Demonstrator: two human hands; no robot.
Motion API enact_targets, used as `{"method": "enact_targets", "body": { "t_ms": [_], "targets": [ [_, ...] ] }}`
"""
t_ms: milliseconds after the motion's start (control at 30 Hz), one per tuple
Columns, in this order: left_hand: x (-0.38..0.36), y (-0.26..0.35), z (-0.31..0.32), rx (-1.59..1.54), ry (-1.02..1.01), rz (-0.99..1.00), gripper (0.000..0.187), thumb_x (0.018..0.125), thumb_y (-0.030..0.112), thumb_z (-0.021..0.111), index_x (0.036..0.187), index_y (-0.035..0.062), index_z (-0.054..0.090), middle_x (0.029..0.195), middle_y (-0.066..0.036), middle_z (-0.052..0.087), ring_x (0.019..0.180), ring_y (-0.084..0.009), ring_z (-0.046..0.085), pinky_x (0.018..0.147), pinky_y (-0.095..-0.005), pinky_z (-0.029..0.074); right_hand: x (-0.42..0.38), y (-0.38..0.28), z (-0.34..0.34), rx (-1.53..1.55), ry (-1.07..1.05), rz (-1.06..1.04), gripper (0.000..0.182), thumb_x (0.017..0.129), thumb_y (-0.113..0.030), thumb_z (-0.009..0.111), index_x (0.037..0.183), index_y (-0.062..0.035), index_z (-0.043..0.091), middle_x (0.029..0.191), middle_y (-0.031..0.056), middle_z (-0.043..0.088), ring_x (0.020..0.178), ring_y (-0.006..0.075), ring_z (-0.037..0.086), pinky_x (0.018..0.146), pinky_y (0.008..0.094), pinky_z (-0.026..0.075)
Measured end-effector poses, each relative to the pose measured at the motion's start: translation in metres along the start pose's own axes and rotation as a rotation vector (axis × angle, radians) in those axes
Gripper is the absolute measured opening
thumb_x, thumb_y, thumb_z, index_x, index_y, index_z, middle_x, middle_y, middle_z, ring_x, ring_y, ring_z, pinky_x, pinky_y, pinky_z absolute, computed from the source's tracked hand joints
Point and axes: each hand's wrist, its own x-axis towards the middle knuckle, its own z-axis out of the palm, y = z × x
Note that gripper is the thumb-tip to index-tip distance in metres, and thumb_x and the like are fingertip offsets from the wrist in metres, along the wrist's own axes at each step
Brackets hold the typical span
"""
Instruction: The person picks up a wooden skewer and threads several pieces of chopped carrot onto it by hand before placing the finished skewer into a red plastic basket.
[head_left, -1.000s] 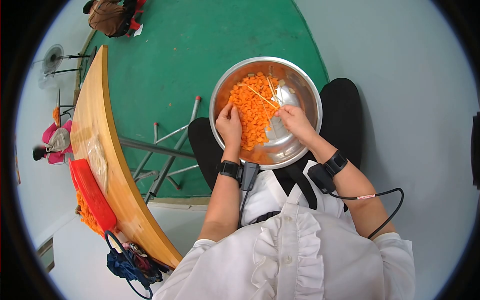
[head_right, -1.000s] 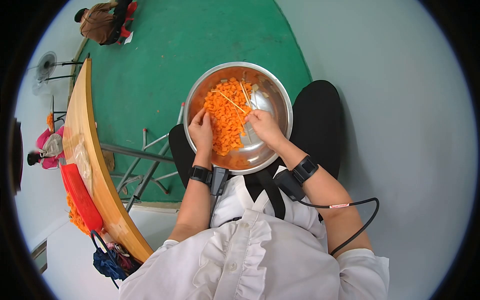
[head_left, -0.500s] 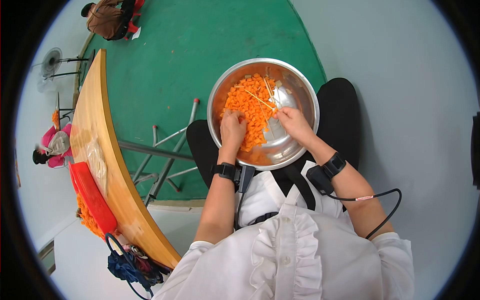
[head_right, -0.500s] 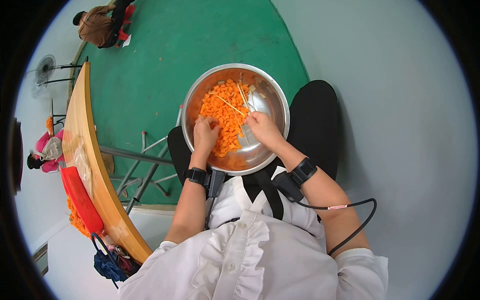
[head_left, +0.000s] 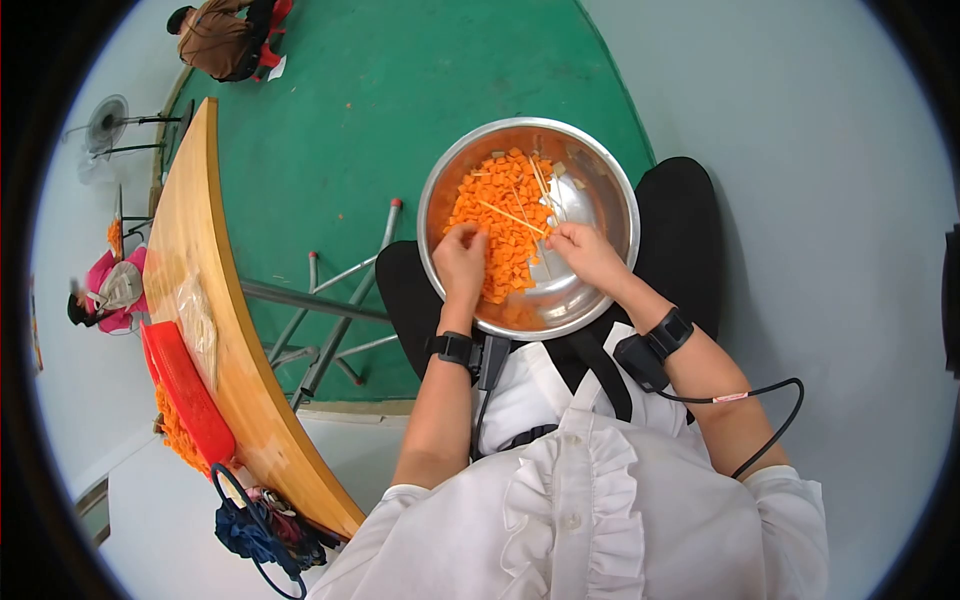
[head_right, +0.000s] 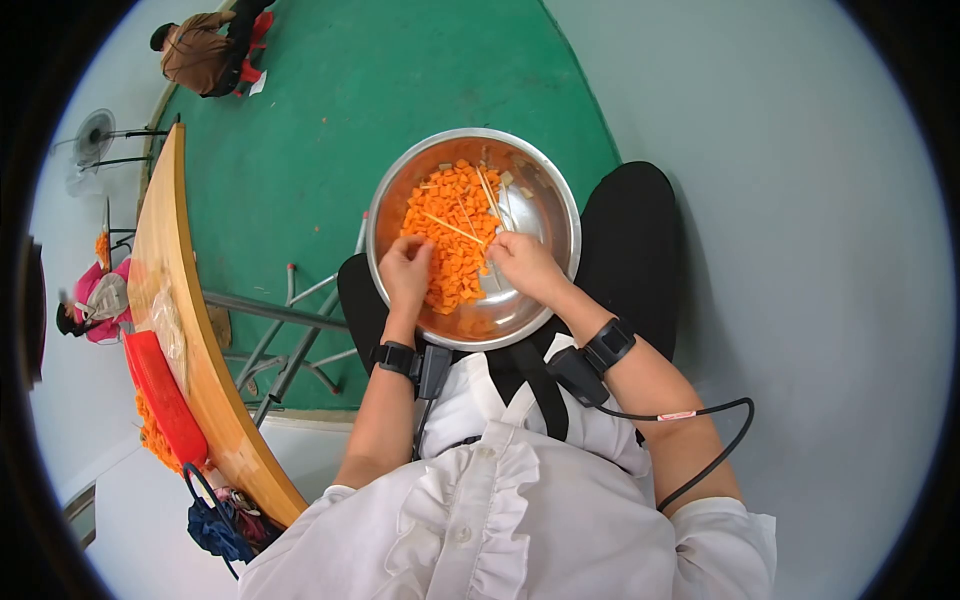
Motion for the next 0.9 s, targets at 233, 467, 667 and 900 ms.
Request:
{"method": "enact_targets", "body": {
  "t_ms": [233, 467, 667, 900],
  "targets": [
    [0.010, -0.006, 0.000, -0.676, -0.003, -0.256, 0.021, 0.083, -0.001, 0.054, 0.103, -0.0068, 0.053, 0.079, -0.008, 0.062, 0.066, -0.0113, 0.060, 0.057, -0.0191, 0.049, -0.008, -0.011, 0.005, -0.199, -0.036, -0.172, 0.022, 0.083, -0.019, 0.046, 0.080, 0.0011, 0.055, 0.069, 0.0216, 0.058, 0.067, 0.0365, 0.057, 0.061, 0.0412, 0.044],
    [0.007, -0.006, 0.004, -0.570, 0.030, -0.240, 0.021, 0.082, -0.002, 0.055, 0.102, -0.0079, 0.053, 0.081, -0.010, 0.062, 0.067, -0.0124, 0.061, 0.058, -0.0195, 0.050, -0.013, -0.016, 0.001, -0.420, -0.038, -0.157, 0.022, 0.083, -0.019, 0.044, 0.078, -0.0013, 0.057, 0.070, 0.0200, 0.059, 0.068, 0.0360, 0.058, 0.063, 0.0441, 0.044],
    [0.006, -0.010, 0.007, -0.566, 0.047, -0.214, 0.020, 0.082, -0.002, 0.054, 0.100, -0.0091, 0.055, 0.081, -0.010, 0.061, 0.068, -0.0123, 0.061, 0.058, -0.0198, 0.050, -0.014, -0.018, 0.001, -0.453, -0.026, -0.139, 0.022, 0.083, -0.018, 0.043, 0.079, -0.0025, 0.057, 0.070, 0.0193, 0.060, 0.067, 0.0358, 0.058, 0.062, 0.0447, 0.045],
    [0.005, -0.009, 0.007, -0.522, 0.062, -0.211, 0.018, 0.081, -0.002, 0.054, 0.098, -0.0086, 0.056, 0.080, -0.010, 0.062, 0.068, -0.0118, 0.062, 0.057, -0.0196, 0.050, -0.015, -0.018, 0.002, -0.476, -0.020, -0.149, 0.021, 0.083, -0.018, 0.043, 0.077, -0.0027, 0.055, 0.067, 0.0191, 0.059, 0.066, 0.0360, 0.058, 0.061, 0.0455, 0.044]
  ]
}}
